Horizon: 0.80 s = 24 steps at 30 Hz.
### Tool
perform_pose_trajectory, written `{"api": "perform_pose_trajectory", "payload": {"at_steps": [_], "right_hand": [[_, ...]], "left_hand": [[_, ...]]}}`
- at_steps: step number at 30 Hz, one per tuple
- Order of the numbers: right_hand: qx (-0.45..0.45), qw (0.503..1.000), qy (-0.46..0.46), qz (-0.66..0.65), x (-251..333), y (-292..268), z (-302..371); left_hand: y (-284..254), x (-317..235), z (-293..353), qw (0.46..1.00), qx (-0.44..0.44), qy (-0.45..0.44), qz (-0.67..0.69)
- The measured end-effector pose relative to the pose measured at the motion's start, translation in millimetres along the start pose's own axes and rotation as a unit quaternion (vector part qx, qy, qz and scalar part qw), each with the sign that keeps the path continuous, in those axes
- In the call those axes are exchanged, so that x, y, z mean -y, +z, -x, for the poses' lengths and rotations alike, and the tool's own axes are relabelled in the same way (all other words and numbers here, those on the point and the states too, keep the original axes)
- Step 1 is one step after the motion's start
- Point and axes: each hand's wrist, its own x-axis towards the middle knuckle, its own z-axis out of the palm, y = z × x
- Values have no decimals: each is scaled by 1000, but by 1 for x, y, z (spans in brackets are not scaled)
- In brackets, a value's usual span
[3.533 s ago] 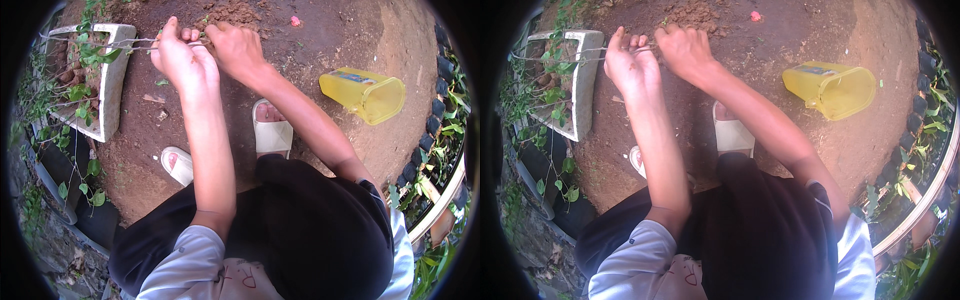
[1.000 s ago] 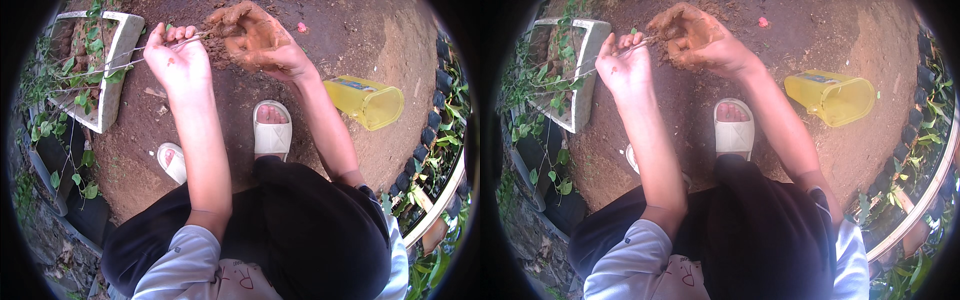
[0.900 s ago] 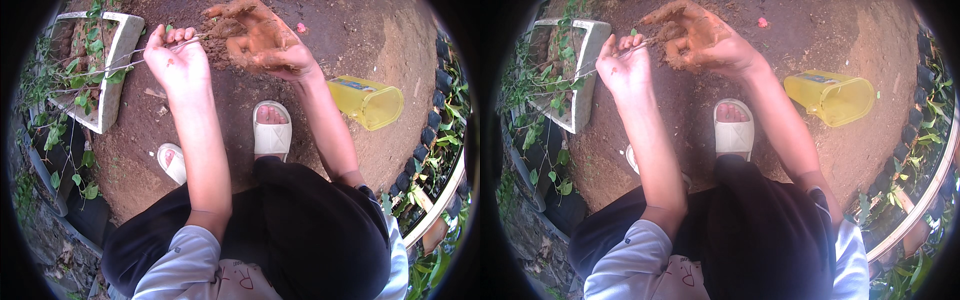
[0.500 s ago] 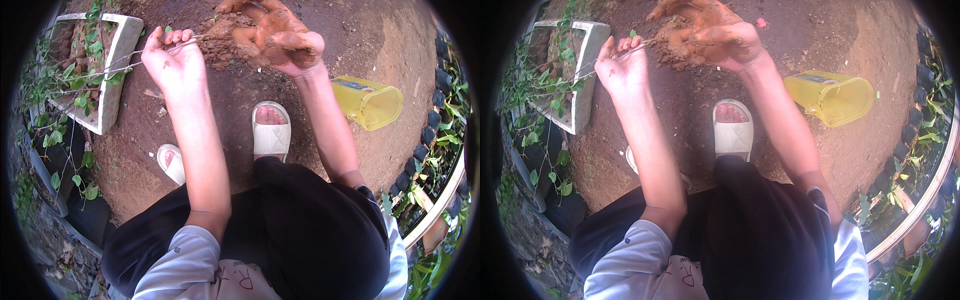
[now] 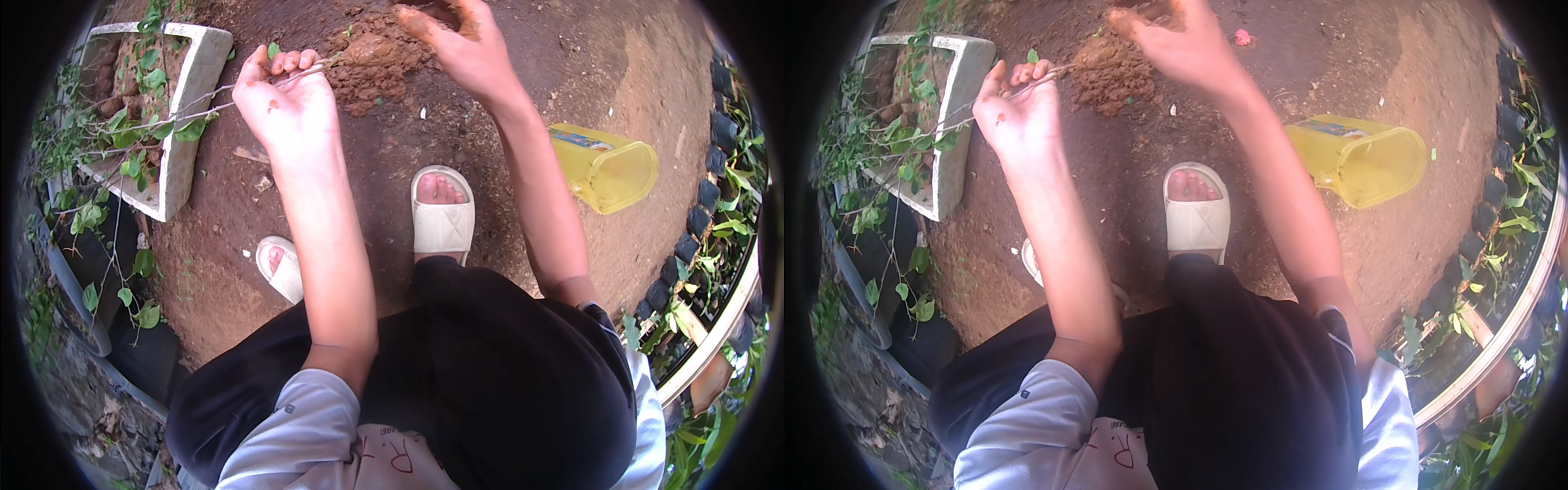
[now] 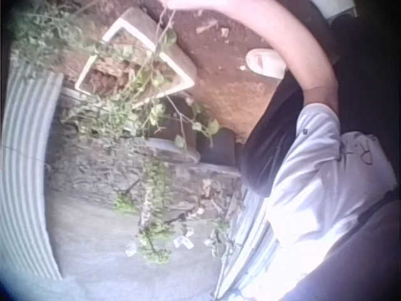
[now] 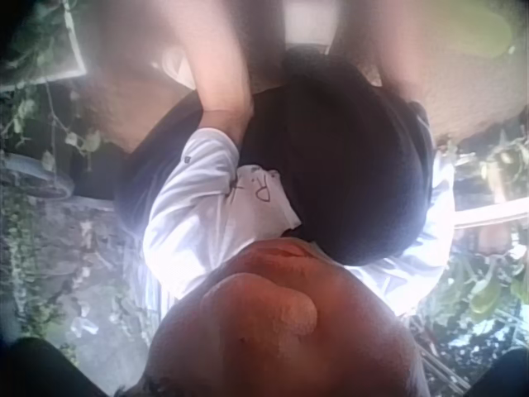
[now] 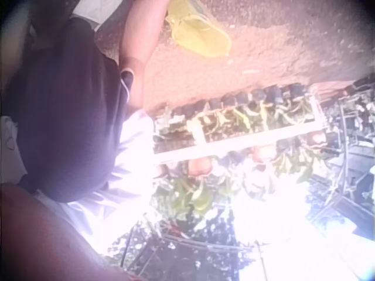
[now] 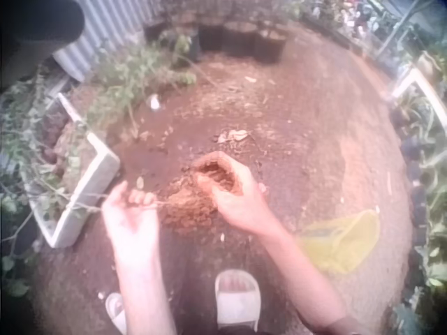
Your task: The person prepares a small plant cutting by wrapping its base with soil, then places it into a rectangular planter. They repeat this process with another cutting, using a yellow container to add water to the soil before handling the cuttings.
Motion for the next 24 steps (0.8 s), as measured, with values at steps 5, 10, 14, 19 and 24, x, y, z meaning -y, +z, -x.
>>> {"api": "perform_pose_trajectory", "payload": {"at_steps": [5, 10, 14, 19, 24], "right_hand": [[31, 984, 121, -129, -19, 25, 1], [53, 956, 204, -205, -24, 36, 8], [-31, 980, 164, -106, -51, 56, 7], [-74, 978, 160, -110, -57, 62, 11], [34, 901, 198, -385, -39, 39, 12]], "left_hand": [[8, 5, 9, 999, 12, -40, 5], [4, 8, 8, 998, 35, -42, -14], [2, 7, 3, 999, 28, -44, -10], [6, 7, 5, 999, 26, -38, -13], [5, 6, 4, 997, 65, -19, -40]]}}
